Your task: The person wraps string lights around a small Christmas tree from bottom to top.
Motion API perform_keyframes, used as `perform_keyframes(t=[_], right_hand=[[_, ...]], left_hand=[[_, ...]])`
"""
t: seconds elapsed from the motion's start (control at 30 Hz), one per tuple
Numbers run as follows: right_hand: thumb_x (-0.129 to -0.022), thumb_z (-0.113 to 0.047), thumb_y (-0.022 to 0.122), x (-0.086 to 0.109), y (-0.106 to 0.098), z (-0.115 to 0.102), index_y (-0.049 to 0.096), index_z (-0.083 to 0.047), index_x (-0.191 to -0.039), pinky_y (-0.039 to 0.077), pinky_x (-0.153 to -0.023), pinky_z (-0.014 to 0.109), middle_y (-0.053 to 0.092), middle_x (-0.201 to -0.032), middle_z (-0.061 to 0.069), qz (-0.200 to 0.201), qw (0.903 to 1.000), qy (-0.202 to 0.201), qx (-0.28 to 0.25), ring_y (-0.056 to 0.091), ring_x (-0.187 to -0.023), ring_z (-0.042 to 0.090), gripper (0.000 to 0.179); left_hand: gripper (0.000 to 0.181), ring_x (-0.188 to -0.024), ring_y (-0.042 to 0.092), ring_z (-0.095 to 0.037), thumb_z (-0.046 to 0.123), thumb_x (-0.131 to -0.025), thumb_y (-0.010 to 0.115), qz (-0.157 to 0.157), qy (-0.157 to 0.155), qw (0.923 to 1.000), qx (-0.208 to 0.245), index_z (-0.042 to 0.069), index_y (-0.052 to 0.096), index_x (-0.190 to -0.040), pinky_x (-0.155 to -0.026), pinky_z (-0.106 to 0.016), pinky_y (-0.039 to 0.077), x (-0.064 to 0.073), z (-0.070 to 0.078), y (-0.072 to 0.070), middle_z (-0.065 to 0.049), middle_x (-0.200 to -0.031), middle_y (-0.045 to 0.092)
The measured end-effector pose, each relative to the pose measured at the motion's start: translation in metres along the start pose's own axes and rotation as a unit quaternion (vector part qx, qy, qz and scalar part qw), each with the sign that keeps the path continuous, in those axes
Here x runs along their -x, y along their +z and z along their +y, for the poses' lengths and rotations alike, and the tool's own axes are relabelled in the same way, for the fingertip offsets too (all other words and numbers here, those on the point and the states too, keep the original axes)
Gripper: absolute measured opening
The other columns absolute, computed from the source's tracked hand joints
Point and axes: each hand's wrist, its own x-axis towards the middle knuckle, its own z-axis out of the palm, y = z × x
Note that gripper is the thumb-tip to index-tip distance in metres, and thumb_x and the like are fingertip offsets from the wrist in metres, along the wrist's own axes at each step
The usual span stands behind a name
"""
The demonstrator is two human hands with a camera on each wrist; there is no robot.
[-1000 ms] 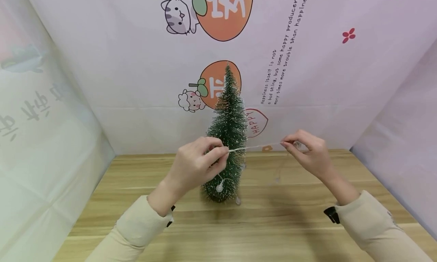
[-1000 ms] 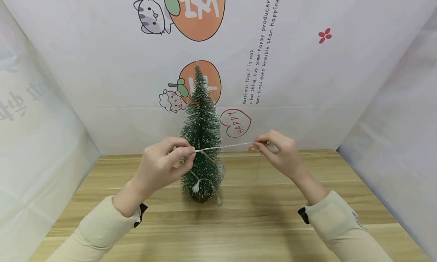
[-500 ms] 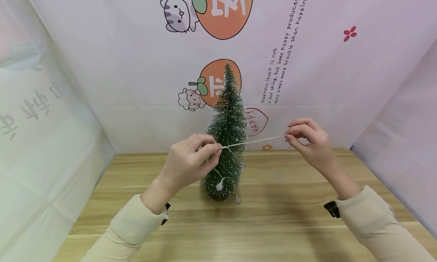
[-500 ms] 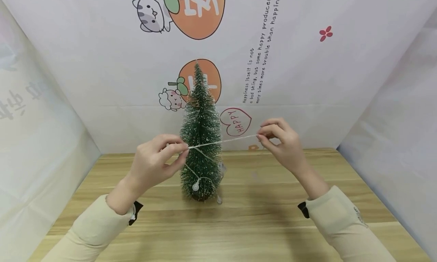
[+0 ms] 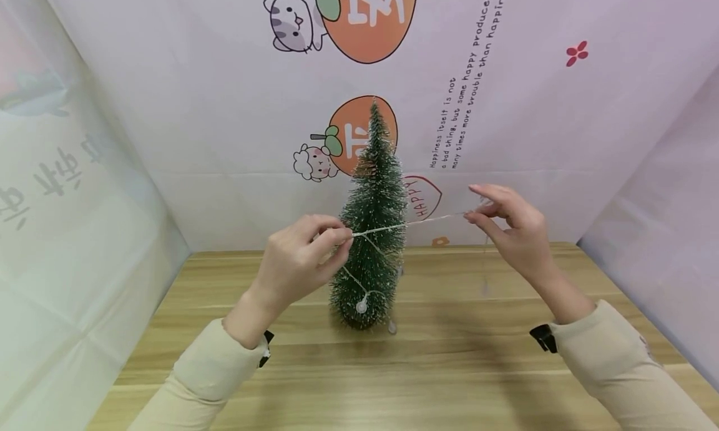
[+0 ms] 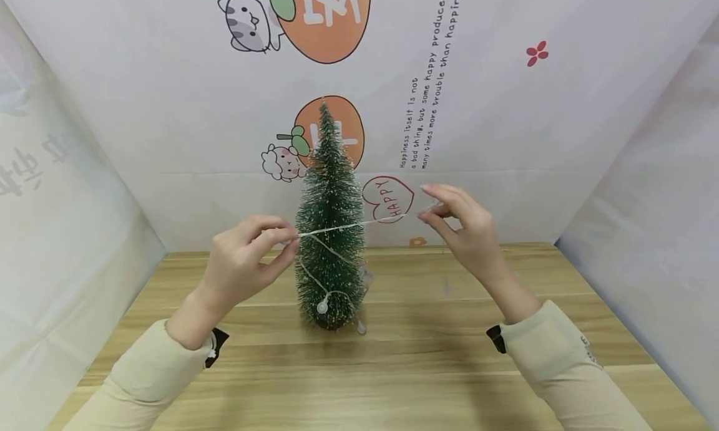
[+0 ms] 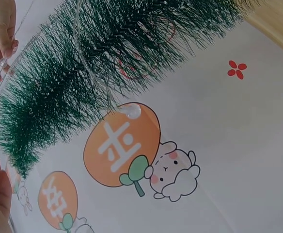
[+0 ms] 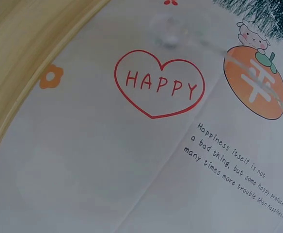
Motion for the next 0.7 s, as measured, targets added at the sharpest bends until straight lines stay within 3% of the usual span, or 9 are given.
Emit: perform_keyframes(t=[0.17, 0.27, 0.4, 0.5, 0.7], right_hand=[[-0.088, -0.032, 0.062, -0.005, -0.004, 0.004, 0.06, 0.011, -0.113, 0.048, -0.08, 0.003, 0.062, -0.116, -0.017, 0.018, 0.9997, 0.007, 0.017, 0.059, -0.086, -0.018, 0.05], [-0.087, -0.021, 0.066, -0.007, -0.007, 0.005, 0.066, 0.01, -0.103, 0.047, -0.079, 0.002, 0.073, -0.096, 0.001, 0.042, 0.9983, 0.007, 0.041, 0.059, -0.087, -0.019, 0.035], [-0.086, -0.016, 0.069, -0.01, -0.011, 0.006, 0.071, 0.008, -0.086, 0.046, -0.08, 0.003, 0.068, -0.076, 0.025, 0.071, 0.9951, -0.009, 0.069, 0.058, -0.09, -0.018, 0.024], [-0.086, -0.019, 0.069, -0.014, -0.013, 0.008, 0.072, 0.006, -0.082, 0.046, -0.081, 0.003, 0.068, -0.076, 0.024, 0.093, 0.9921, -0.016, 0.083, 0.06, -0.09, -0.016, 0.026], [-0.078, 0.005, 0.073, -0.024, -0.021, 0.01, 0.073, 0.007, -0.082, 0.046, -0.079, 0.004, 0.068, -0.078, 0.027, 0.143, 0.9842, 0.019, 0.104, 0.058, -0.084, -0.017, 0.005]], left_hand=[[0.003, -0.065, 0.064, -0.016, 0.01, -0.085, 0.064, 0.011, -0.004, 0.9999, -0.002, 0.008, 0.066, -0.085, -0.047, -0.022, 0.049, -0.002, 0.0, -0.001, -0.006, -0.083, 0.067], [0.003, -0.063, 0.062, -0.015, 0.01, -0.085, 0.064, 0.02, -0.005, 0.9998, -0.002, 0.008, 0.066, -0.085, -0.045, -0.022, 0.046, -0.002, -0.001, -0.003, -0.006, -0.083, 0.067], [0.001, -0.058, 0.06, -0.015, 0.008, -0.084, 0.066, 0.033, -0.005, 0.9994, -0.007, 0.008, 0.066, -0.085, -0.043, -0.022, 0.044, -0.003, -0.002, -0.003, -0.006, -0.082, 0.066], [0.001, -0.056, 0.06, -0.015, 0.007, -0.083, 0.065, 0.045, -0.001, 0.9989, -0.015, 0.007, 0.065, -0.084, -0.043, -0.023, 0.045, -0.004, -0.004, -0.004, -0.006, -0.081, 0.066], [0.011, -0.054, 0.059, -0.016, 0.012, -0.091, 0.057, 0.062, -0.004, 0.9973, -0.039, 0.007, 0.066, -0.086, -0.04, -0.023, 0.042, -0.004, -0.008, -0.007, -0.007, -0.083, 0.065]])
